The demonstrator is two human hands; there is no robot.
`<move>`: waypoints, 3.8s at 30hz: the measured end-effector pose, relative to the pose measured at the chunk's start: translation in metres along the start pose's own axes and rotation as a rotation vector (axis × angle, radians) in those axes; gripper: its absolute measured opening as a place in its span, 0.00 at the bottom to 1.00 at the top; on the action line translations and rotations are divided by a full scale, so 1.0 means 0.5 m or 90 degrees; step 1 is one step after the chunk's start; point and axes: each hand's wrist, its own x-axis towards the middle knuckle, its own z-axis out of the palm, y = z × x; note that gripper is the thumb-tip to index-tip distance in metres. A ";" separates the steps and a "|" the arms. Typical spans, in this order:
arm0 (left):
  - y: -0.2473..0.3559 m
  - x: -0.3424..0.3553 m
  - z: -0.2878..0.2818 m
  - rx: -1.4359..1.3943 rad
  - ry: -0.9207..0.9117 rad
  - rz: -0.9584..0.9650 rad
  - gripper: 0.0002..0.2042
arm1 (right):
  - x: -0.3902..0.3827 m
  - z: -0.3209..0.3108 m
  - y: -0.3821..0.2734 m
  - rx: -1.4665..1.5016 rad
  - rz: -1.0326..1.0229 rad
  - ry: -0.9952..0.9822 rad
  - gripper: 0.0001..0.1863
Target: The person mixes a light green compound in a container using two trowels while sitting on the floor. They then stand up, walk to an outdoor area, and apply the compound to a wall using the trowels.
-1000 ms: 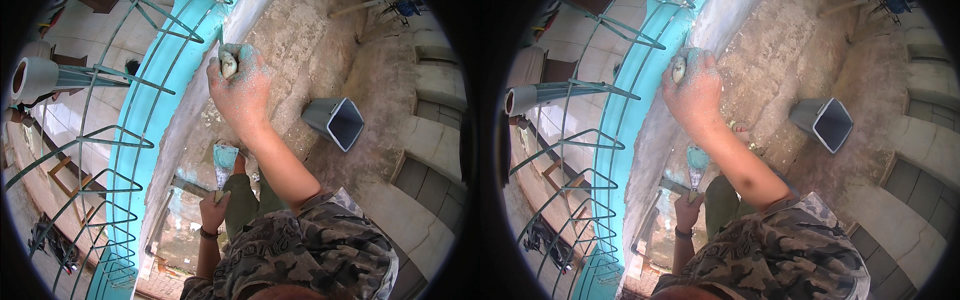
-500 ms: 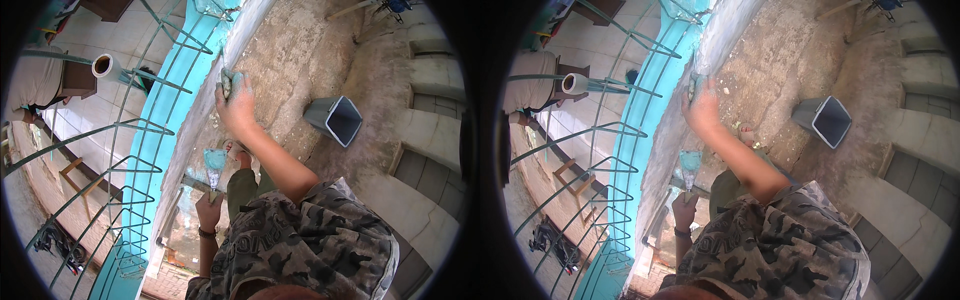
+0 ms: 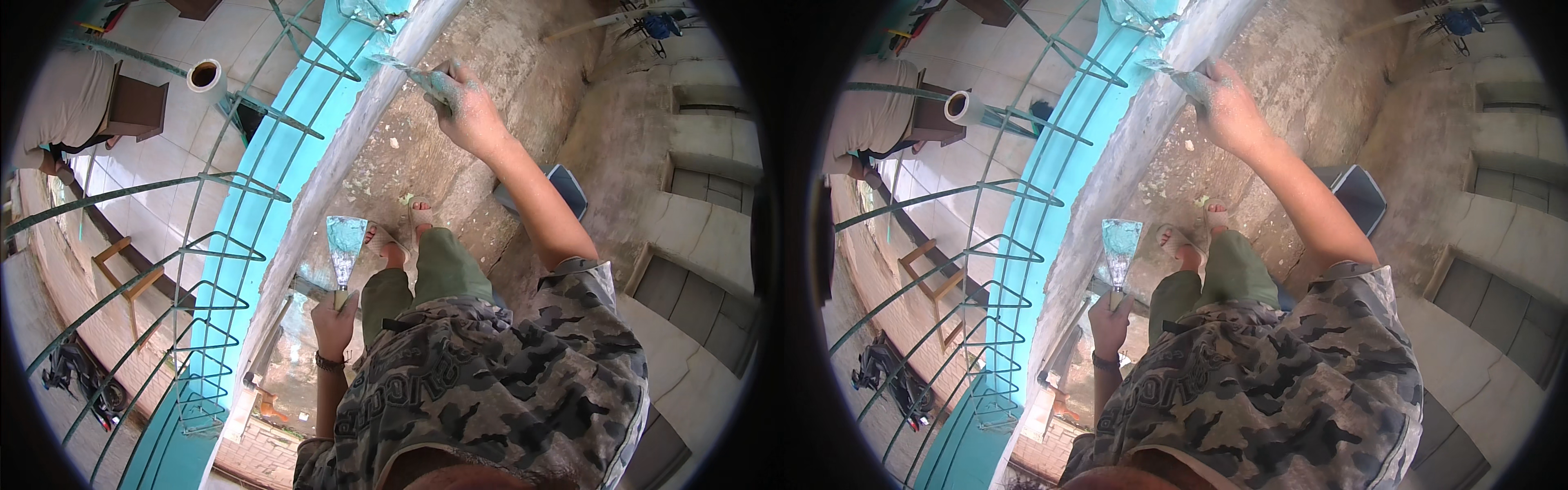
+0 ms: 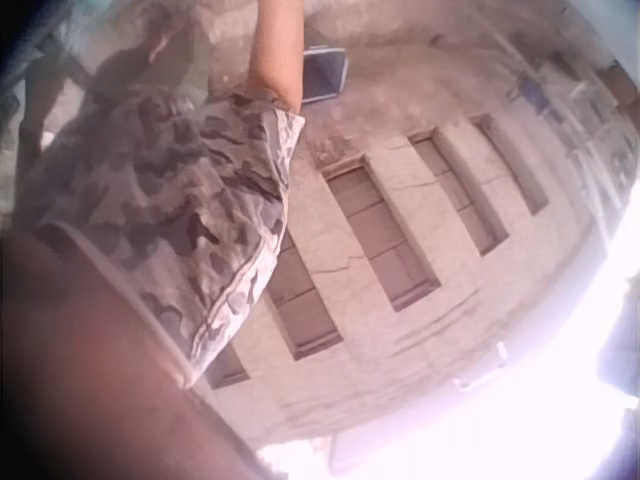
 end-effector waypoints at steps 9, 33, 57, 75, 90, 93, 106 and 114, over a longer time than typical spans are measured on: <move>0.102 0.190 0.145 0.061 -0.006 0.203 0.12 | 0.150 -0.033 0.003 -0.133 -0.259 -0.173 0.16; 0.427 0.371 0.451 -0.412 0.240 0.040 0.14 | 0.246 -0.057 0.041 -0.186 -0.492 -0.409 0.18; 0.448 0.371 0.443 -0.466 0.239 0.014 0.16 | 0.186 -0.093 0.070 -0.069 -0.367 -0.347 0.29; 0.409 0.344 0.415 -0.390 0.215 0.007 0.13 | 0.206 -0.104 0.304 0.328 0.143 -0.327 0.13; 0.342 0.343 0.444 -0.311 0.185 -0.014 0.13 | 0.259 -0.011 0.412 0.550 0.256 -0.385 0.14; 0.329 0.348 0.456 -0.334 0.181 -0.012 0.12 | 0.263 -0.008 0.418 0.559 0.253 -0.368 0.12; 0.325 0.351 0.442 -0.345 0.194 -0.006 0.14 | 0.164 -0.058 0.348 0.395 0.163 -0.212 0.15; 0.346 0.362 0.403 -0.249 0.219 0.070 0.15 | 0.145 -0.077 0.143 0.067 -0.100 -0.189 0.15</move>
